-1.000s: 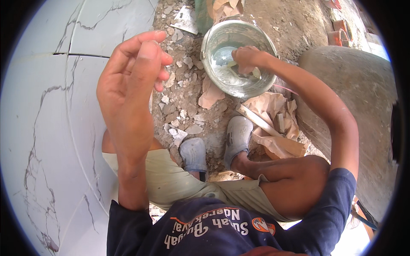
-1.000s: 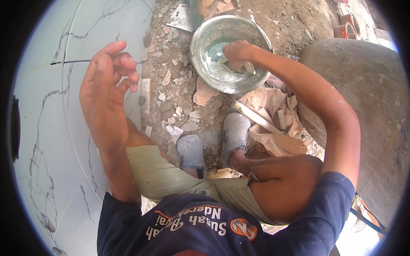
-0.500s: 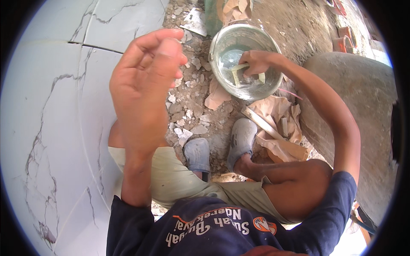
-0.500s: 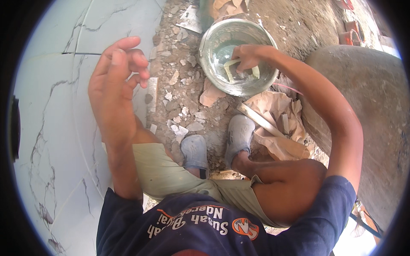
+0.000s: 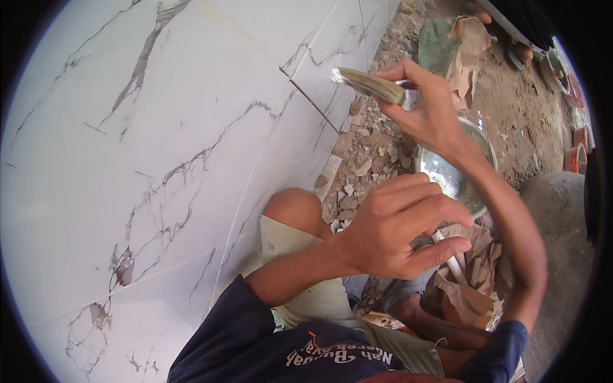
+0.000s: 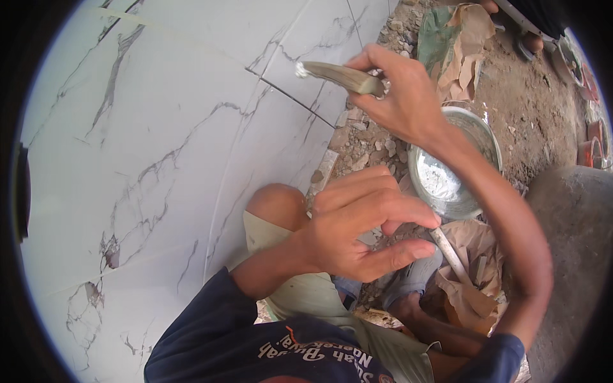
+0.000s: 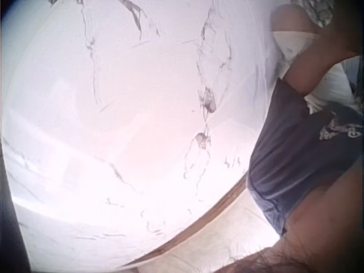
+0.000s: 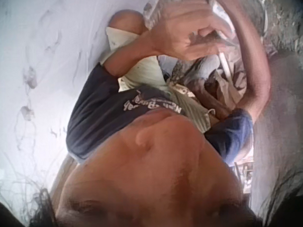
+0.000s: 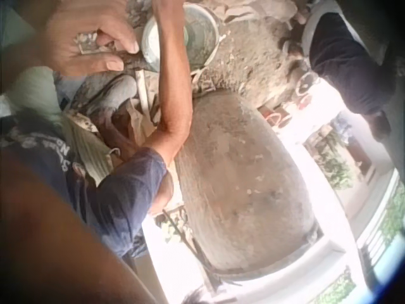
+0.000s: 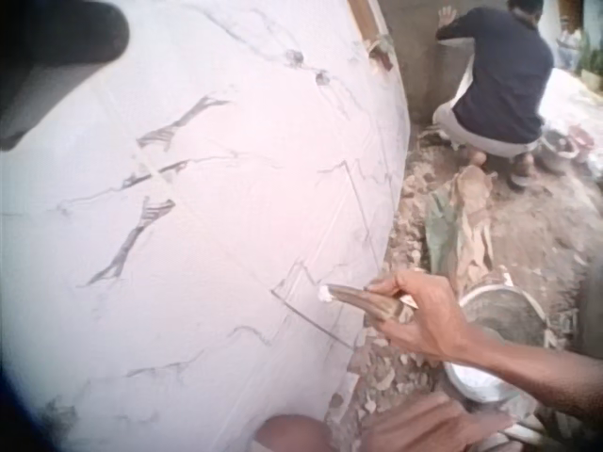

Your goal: The person applies grout to the joints between white marble-patterned wall tiles using a small sponge. They repeatedly dip the sponge into a metal bowl of water to clean it and then wipe the tile surfaces to remove excess grout.

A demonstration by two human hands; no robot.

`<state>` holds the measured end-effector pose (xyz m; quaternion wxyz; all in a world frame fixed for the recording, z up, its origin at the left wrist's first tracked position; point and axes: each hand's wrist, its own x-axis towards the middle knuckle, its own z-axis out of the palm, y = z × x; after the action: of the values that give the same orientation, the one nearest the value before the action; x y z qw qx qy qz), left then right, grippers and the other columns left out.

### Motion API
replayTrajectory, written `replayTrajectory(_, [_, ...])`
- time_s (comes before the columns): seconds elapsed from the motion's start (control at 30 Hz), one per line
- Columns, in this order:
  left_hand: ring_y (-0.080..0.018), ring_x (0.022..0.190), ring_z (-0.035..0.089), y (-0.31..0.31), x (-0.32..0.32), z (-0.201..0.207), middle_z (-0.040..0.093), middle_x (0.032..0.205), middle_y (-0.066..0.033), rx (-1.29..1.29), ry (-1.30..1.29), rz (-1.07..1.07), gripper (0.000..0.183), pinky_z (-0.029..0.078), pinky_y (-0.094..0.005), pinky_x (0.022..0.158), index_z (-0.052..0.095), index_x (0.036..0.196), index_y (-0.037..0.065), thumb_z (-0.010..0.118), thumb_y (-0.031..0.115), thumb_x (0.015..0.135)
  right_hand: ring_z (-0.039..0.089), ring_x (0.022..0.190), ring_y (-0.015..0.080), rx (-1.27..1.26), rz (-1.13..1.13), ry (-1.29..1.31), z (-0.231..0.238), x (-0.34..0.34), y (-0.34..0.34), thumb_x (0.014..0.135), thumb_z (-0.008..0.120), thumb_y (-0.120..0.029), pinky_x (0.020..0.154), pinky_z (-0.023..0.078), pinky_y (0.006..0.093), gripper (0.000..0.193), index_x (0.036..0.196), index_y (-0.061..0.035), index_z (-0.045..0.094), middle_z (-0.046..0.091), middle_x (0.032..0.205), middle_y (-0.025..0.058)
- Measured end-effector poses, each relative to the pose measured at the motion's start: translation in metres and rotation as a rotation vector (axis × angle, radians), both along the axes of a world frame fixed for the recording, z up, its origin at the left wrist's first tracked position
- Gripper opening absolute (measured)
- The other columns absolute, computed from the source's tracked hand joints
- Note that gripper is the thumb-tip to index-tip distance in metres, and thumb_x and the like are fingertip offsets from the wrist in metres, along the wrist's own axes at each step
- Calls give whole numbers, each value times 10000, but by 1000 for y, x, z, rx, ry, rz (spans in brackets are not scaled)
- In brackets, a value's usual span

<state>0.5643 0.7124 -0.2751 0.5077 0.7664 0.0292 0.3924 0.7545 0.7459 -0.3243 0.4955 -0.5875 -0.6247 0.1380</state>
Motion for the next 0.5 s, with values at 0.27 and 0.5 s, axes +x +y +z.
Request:
replayTrajectory(0.27, [-222,694,610,-21,-1,1,641,814,-28,139,252,-62,299,480,-358,636,766,1085,84,884,232,854,734,890,123,108,-629,676,-139,-106,-25,881,840,-44,791,579,288,323,1197,-11,787,812,1012,81])
replayTrajectory(0.5, [-241,789,623,-20,-4,-1,618,856,-43,211,404,-203,280,502,-382,698,745,1132,86,824,248,918,673,911,58,-67,-740,977,-177,-142,-51,929,857,-70,700,533,214,402,1292,56,738,776,1075,45])
